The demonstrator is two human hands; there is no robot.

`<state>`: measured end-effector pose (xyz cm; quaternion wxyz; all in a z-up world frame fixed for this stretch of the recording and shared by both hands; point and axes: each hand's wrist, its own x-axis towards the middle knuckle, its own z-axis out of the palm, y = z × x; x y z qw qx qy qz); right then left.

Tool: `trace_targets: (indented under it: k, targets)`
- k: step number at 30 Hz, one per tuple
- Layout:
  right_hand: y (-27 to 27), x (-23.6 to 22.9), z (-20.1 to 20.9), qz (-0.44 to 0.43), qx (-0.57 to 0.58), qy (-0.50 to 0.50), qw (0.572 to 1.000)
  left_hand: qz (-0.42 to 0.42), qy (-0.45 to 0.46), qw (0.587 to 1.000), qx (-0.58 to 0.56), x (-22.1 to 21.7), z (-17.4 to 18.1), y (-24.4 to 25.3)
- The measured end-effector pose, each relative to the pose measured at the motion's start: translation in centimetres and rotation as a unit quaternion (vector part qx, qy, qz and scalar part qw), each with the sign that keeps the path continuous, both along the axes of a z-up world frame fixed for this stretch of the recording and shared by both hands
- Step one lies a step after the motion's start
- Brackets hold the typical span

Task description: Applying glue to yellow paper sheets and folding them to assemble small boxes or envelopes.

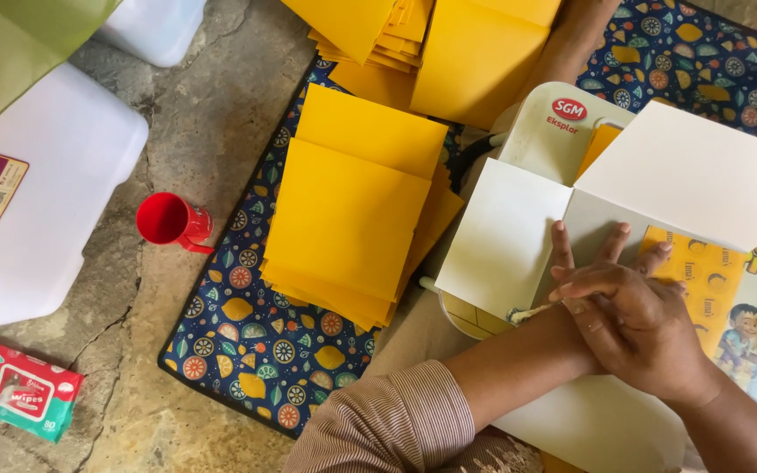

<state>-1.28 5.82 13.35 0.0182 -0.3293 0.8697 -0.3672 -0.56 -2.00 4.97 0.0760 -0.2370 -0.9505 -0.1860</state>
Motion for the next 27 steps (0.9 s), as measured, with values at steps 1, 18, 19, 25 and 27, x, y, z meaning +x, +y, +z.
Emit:
trace_targets:
  k: [1,18,19,25,27]
  targets:
    - [-0.1,0.0,-0.2,0.006,-0.006,0.009,1.0,-0.005,0.0,1.0,-0.008,-0.1,0.1,-0.2]
    - [-0.5,1.0,-1.0,0.013,-0.048,0.025,0.998,0.023,0.063,0.995,0.073,0.4,-2.1,0.5]
    - [-0.5,1.1,-1.0,0.013,-0.047,0.021,0.999,0.042,0.092,0.99,0.095,0.6,-2.6,0.7]
    - [-0.6,1.3,-1.5,0.02,-0.061,0.016,0.998,0.038,0.096,0.989,0.103,1.1,-3.0,0.4]
    - [-0.7,1.3,-1.5,0.02,-0.064,0.012,0.998,0.038,0.096,0.988,0.11,1.1,-3.2,0.5]
